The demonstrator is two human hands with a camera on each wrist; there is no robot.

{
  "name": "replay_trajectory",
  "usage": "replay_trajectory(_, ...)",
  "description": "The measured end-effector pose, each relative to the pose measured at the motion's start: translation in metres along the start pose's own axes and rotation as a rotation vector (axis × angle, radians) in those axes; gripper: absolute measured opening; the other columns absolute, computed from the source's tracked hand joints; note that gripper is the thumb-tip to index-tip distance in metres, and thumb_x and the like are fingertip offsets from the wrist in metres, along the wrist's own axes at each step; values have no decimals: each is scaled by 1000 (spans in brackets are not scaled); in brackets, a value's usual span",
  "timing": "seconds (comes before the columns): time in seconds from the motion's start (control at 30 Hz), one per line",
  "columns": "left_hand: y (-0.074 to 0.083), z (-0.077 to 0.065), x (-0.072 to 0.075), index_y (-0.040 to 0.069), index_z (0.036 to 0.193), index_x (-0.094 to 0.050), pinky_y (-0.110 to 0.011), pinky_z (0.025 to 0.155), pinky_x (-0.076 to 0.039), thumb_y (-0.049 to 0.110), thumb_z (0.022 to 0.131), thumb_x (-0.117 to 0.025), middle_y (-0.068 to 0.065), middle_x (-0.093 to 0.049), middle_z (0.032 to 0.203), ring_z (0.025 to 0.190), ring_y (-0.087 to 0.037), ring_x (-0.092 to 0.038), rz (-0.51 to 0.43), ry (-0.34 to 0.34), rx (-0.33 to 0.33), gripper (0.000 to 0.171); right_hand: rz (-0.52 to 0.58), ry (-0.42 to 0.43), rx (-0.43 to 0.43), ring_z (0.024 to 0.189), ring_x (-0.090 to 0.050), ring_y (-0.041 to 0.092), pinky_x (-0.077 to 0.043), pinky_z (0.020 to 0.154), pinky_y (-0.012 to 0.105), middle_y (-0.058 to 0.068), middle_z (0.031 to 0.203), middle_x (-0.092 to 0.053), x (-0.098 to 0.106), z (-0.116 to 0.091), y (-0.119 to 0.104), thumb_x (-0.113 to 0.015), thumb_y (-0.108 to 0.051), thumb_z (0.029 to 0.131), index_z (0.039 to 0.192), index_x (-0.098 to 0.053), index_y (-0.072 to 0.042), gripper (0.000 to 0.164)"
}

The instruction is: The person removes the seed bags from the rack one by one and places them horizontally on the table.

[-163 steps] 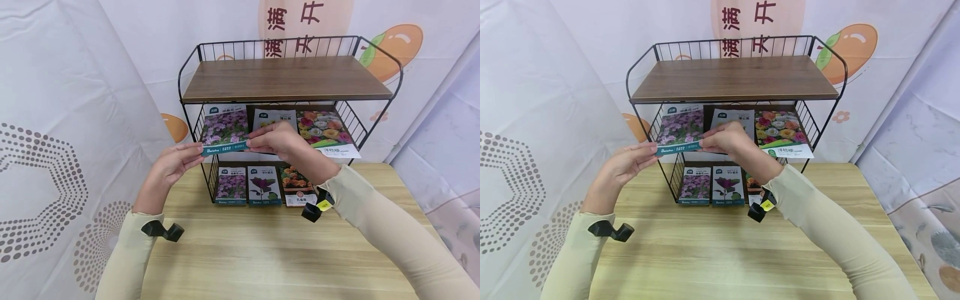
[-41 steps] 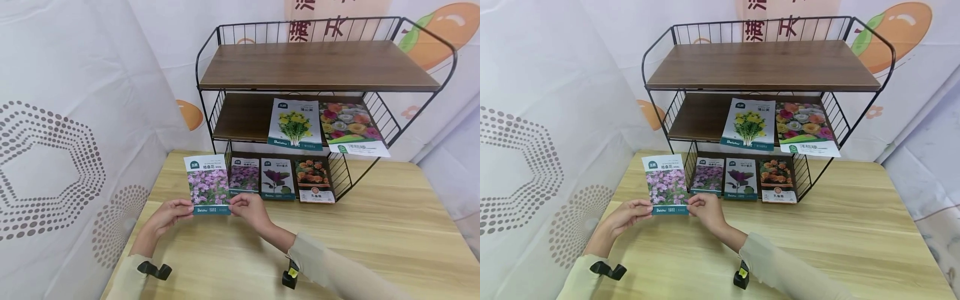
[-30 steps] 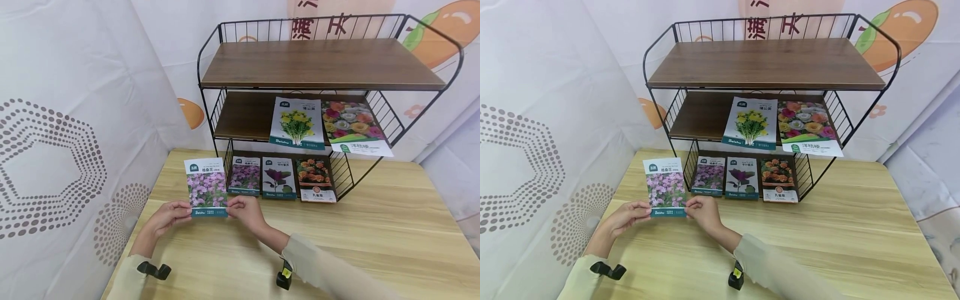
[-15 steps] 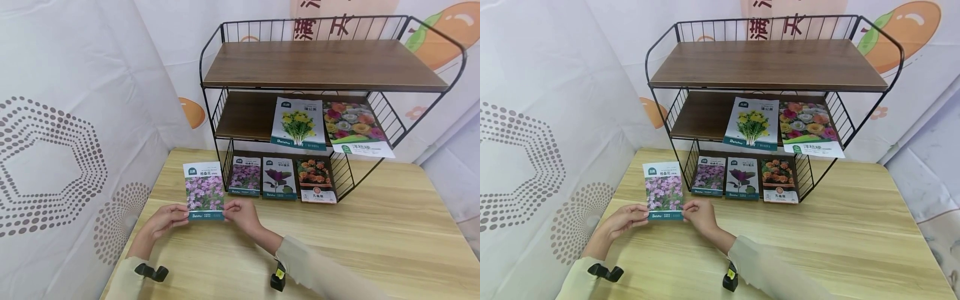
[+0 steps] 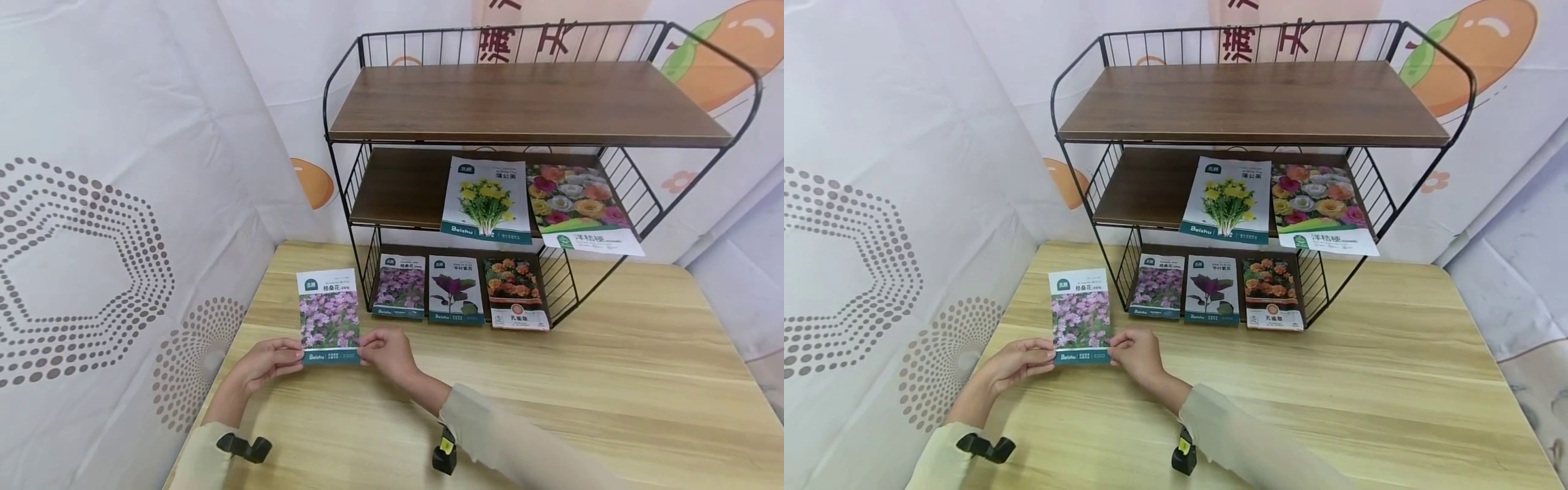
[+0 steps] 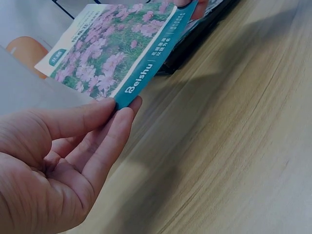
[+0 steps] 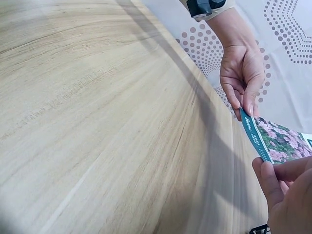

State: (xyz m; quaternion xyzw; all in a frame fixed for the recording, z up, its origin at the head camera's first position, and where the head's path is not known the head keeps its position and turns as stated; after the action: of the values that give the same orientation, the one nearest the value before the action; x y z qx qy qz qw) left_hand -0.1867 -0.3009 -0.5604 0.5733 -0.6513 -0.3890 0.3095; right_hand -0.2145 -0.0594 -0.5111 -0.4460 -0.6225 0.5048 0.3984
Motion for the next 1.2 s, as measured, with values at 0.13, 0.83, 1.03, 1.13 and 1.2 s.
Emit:
replay_trajectory(0.13,-2,-1,2,0,108,-66,-27,88,-64,-1,97,-64,0,-69,91,85,-11,-74,-3,5,18,11,-7,-13,3,70,-75,32,-68,69,35,27,88,-75,-3,2,2,-74,13,83,92,-72,14,9)
replay_trajectory(0.83,-9,-7,10,-14,116,-64,-28,81,-66,-7,93,-65,-2,-74,86,78,-13,-75,49,107,132,25,73,9,-187,62,-69,11,-67,66,28,23,105,-74,-17,4,32,-71,11,85,84,-70,12,2)
replay_trajectory(1.03,-13,-8,10,-17,116,-63,-28,77,-67,-8,92,-64,-5,-74,82,76,-13,-74,106,147,168,25,77,-11,-222,62,-71,15,-67,66,30,21,98,-73,-18,2,38,-70,13,86,85,-71,12,2)
replay_trajectory(1.13,-13,-8,10,-16,112,-65,-28,74,-67,-9,91,-66,-6,-73,82,74,-14,-74,139,167,183,23,78,-23,-234,65,-75,22,-67,66,31,21,96,-72,-19,1,42,-69,14,86,88,-71,14,3)
replay_trajectory(1.2,-12,-9,10,-16,110,-66,-28,72,-67,-9,90,-68,-7,-73,81,73,-15,-74,153,189,193,22,84,-20,-242,67,-76,27,-67,66,32,22,94,-72,-20,0,44,-69,14,86,88,-71,15,3)
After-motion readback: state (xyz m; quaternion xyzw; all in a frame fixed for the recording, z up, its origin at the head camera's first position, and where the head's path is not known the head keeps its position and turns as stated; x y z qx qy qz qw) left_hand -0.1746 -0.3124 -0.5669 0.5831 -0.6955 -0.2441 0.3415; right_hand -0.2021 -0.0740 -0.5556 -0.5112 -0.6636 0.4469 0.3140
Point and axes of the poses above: each hand's wrist, its own z-axis towards the middle knuckle, its own x-axis out of the back of the hand, y = z × x, the point moved 10 cm from there along z, towards the middle knuckle
